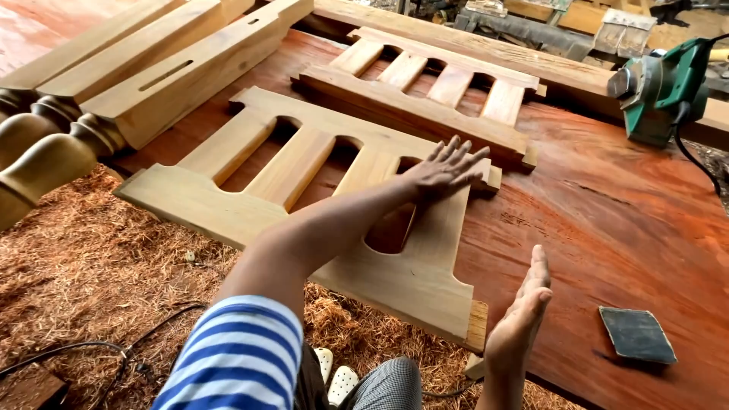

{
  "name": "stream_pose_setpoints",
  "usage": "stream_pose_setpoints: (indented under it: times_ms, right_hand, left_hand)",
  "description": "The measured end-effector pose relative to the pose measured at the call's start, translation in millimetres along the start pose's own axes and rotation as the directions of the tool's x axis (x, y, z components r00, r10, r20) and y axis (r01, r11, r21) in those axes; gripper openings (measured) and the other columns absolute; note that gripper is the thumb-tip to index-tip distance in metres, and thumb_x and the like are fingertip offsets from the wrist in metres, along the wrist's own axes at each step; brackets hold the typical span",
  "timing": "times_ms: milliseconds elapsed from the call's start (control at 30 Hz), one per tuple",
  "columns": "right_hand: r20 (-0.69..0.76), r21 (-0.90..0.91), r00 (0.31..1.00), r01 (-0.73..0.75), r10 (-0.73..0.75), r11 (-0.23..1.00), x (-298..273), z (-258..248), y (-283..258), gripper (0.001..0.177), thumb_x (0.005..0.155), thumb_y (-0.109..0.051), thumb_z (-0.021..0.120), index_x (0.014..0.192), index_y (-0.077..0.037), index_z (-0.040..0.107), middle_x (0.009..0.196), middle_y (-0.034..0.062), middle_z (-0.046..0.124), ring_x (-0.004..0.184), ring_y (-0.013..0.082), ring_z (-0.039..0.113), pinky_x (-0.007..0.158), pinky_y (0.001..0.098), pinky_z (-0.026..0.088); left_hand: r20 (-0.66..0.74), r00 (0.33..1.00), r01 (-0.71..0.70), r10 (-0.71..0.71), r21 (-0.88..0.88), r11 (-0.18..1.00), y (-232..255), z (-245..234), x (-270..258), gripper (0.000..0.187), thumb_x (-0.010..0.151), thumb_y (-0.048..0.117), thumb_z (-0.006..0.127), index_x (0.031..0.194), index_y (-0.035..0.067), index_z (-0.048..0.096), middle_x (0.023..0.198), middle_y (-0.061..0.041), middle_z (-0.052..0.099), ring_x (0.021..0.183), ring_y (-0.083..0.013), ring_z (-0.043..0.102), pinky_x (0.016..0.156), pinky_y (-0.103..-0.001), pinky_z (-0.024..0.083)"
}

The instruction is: Sanding and inspecting wooden furniture components by hand in a workshop setting.

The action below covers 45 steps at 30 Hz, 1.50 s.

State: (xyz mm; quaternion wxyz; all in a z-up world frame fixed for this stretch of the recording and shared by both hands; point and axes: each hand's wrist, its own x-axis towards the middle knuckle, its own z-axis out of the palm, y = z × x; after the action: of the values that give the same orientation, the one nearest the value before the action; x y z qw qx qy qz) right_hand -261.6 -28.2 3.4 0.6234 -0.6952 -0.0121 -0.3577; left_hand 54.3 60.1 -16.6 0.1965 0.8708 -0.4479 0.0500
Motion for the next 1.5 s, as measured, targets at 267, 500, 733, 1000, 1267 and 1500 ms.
stream_pose_setpoints:
  times_ms: [267, 500, 733, 1000, 1267, 1500]
  right_hand:
    - [0.005, -0.072, 1.000, -0.013, 0.013, 0.997, 1, 4, -6, 0.095, 0.105, -0.068, 0.016, 0.161, 0.008, 0.018, 0.173, 0.0258, 0.016, 0.163, 0.0341, 0.009, 0.130, 0.0447, 0.004]
    - [-0.034, -0.071, 0.999, -0.024, 0.021, 0.997, 4, 4, -6, 0.090, 0.106, -0.064, 0.015, 0.160, 0.008, 0.018, 0.171, 0.0270, 0.016, 0.162, 0.0345, 0.010, 0.130, 0.0435, 0.006]
    - [-0.048, -0.071, 0.998, 0.030, -0.034, 0.997, 3, -2, 7, 0.090, 0.107, -0.064, 0.015, 0.160, 0.008, 0.020, 0.171, 0.0259, 0.019, 0.162, 0.0332, 0.011, 0.131, 0.0435, 0.007]
    - [-0.032, -0.066, 0.999, -0.017, 0.015, 0.998, 0, 2, -9, 0.092, 0.104, -0.067, 0.015, 0.161, 0.005, 0.021, 0.172, 0.0239, 0.018, 0.162, 0.0337, 0.010, 0.129, 0.0445, 0.006]
    - [-0.073, -0.140, 0.997, 0.007, -0.017, 0.990, 0, 5, -10, 0.089, 0.107, -0.064, 0.013, 0.161, 0.006, 0.018, 0.172, 0.0247, 0.018, 0.162, 0.0339, 0.010, 0.130, 0.0452, 0.006]
    - [-0.169, -0.139, 0.983, 0.053, -0.076, 0.989, -3, 2, -3, 0.079, 0.111, -0.055, 0.016, 0.159, 0.007, 0.025, 0.169, 0.0252, 0.026, 0.161, 0.0340, 0.019, 0.132, 0.0454, 0.011]
  left_hand:
    - [-0.030, 0.997, 0.078, -0.075, 0.141, 0.987, -19, 1, 35, 0.076, 0.104, 0.072, 0.020, 0.167, 0.033, 0.000, 0.174, -0.018, 0.007, 0.161, -0.0350, -0.003, 0.130, -0.050, -0.002]
    - [0.171, 0.984, -0.066, 0.055, 0.058, 0.996, 53, -19, -42, 0.082, 0.098, 0.075, 0.006, 0.165, 0.030, -0.007, 0.170, -0.017, -0.009, 0.158, -0.0358, -0.011, 0.127, -0.052, -0.007]
    - [0.167, 0.924, -0.362, 0.345, 0.084, 0.928, 117, -34, -130, 0.082, 0.098, 0.074, 0.000, 0.165, 0.026, -0.005, 0.174, -0.015, 0.000, 0.160, -0.0374, -0.005, 0.129, -0.054, -0.005]
    - [0.192, 0.927, -0.349, 0.322, 0.132, 0.928, 64, 0, -34, 0.079, 0.101, 0.070, 0.011, 0.165, 0.025, -0.001, 0.174, -0.016, 0.005, 0.157, -0.0432, -0.002, 0.125, -0.060, -0.001]
    - [0.066, 0.996, -0.071, 0.058, 0.219, 0.973, 8, 17, 65, 0.078, 0.105, 0.069, 0.020, 0.167, 0.025, 0.003, 0.172, -0.021, 0.009, 0.159, -0.0417, 0.001, 0.128, -0.056, 0.004]
    - [0.058, 0.994, -0.101, 0.092, 0.178, 0.979, 61, 15, 1, 0.078, 0.106, 0.063, 0.021, 0.168, 0.020, 0.003, 0.171, -0.024, 0.001, 0.156, -0.0430, -0.005, 0.124, -0.056, 0.000]
